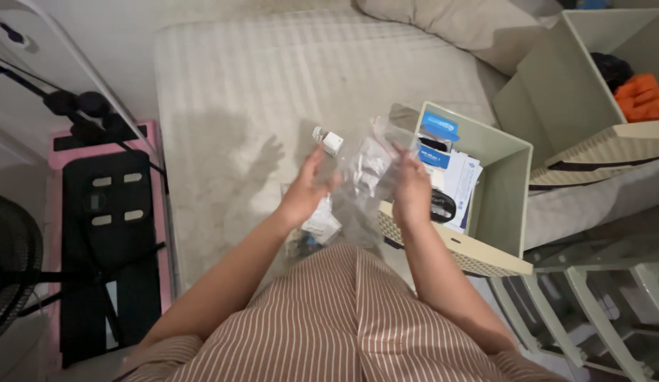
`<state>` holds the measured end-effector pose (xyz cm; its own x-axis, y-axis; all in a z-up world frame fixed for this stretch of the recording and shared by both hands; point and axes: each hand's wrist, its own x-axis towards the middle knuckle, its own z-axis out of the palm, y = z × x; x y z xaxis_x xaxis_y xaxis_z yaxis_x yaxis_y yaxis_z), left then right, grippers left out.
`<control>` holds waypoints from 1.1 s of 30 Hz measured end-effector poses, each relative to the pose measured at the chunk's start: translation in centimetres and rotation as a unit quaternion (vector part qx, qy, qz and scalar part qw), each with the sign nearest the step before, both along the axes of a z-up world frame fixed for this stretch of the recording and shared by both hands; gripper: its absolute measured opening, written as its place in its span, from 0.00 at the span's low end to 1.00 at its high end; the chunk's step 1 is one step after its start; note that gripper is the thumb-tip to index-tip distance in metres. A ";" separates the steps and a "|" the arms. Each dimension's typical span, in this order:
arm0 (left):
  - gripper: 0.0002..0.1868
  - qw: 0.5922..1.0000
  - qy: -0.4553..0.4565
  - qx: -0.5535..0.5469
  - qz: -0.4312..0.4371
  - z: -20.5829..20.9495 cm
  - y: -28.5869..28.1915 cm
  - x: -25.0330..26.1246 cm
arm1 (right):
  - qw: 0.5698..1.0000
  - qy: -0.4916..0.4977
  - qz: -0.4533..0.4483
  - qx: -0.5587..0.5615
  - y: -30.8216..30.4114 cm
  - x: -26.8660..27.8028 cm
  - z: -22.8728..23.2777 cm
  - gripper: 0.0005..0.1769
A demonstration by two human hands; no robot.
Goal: Organizing blood glucose monitoring supplies, alcohol swabs, and medication into a storage drawer.
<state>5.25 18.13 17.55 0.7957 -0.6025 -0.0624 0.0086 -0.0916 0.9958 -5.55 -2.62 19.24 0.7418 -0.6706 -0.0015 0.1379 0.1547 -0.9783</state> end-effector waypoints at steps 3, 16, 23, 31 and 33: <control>0.60 0.942 -0.230 -0.180 -0.165 -1.3 -2.1 -1.2 | 0.975 0.094 0.079 -0.187 5.2 -2.6 5.9 0.42; 0.28 0.864 0.331 -0.320 -0.204 7.1 -9.0 -1.5 | 0.996 -0.038 0.050 -0.056 -8.3 -10.2 8.1 0.28; 0.29 0.849 0.360 -0.278 -0.268 10.3 -12.8 -3.3 | 0.988 0.002 0.155 0.020 -11.1 -10.9 7.9 0.26; 0.27 0.853 0.360 -0.253 -0.278 11.5 -15.6 -4.0 | 0.979 0.000 0.206 0.002 -13.6 -10.6 8.6 0.32; 0.27 0.853 0.375 -0.245 -0.269 11.8 -16.2 -4.1 | 0.977 -0.016 0.213 0.003 -14.3 -10.4 8.4 0.29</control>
